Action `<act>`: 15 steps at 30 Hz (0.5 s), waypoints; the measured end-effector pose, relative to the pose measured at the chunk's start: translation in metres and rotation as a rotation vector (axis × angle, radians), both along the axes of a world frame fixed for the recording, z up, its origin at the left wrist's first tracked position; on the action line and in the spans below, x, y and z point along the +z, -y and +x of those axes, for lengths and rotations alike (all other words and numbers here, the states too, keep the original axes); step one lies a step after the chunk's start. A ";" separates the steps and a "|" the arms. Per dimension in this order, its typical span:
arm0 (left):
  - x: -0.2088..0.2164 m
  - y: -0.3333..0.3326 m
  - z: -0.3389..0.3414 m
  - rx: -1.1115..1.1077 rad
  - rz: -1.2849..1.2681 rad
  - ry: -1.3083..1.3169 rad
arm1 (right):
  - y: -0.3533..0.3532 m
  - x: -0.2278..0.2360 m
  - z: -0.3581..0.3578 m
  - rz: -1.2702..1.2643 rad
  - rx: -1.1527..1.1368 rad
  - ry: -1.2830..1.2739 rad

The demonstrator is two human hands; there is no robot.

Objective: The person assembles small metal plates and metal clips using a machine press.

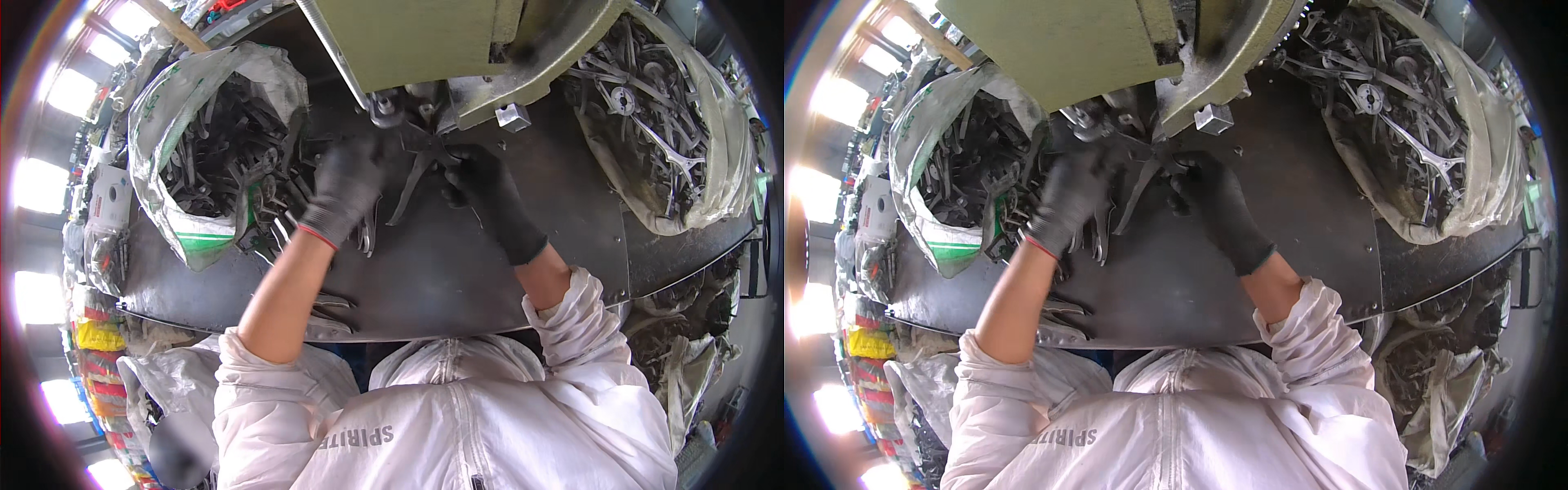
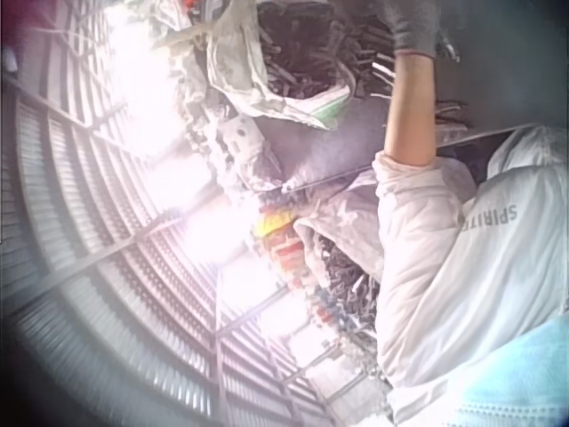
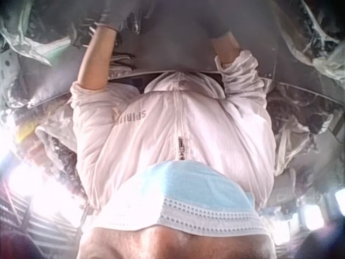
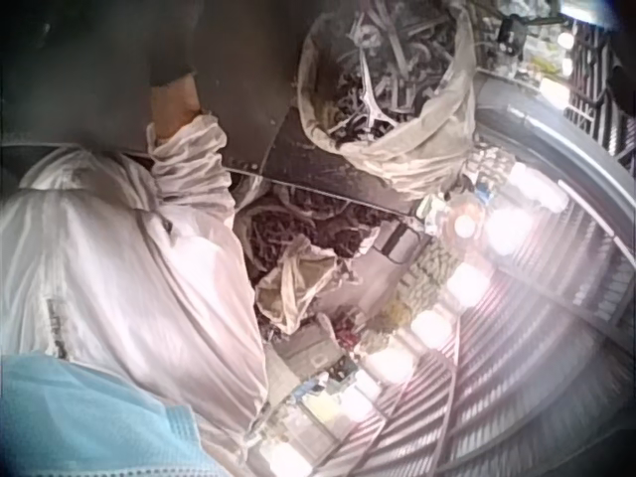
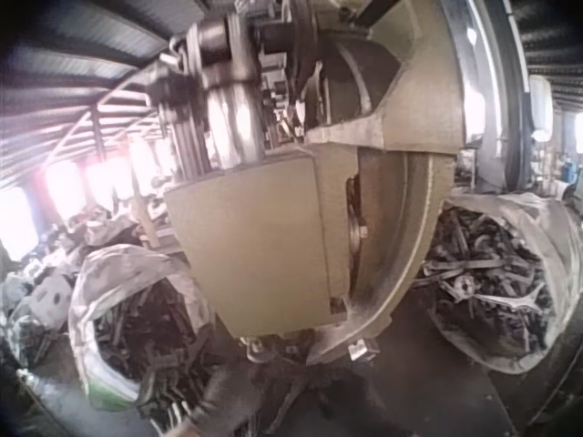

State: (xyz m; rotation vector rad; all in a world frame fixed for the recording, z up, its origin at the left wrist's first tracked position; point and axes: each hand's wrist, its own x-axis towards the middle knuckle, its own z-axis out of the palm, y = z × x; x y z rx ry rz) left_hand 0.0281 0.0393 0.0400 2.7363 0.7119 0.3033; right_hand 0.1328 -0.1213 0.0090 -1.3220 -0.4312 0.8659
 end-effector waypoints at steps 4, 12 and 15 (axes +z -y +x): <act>0.028 -0.079 -0.010 0.058 0.316 0.050 | 0.001 0.000 -0.002 -0.052 -0.027 -0.042; 0.005 -0.134 -0.025 0.296 0.124 -0.288 | 0.000 0.015 -0.006 0.074 -0.020 -0.008; 0.009 -0.131 -0.029 0.387 0.008 -0.080 | 0.005 0.025 -0.015 0.128 -0.002 0.057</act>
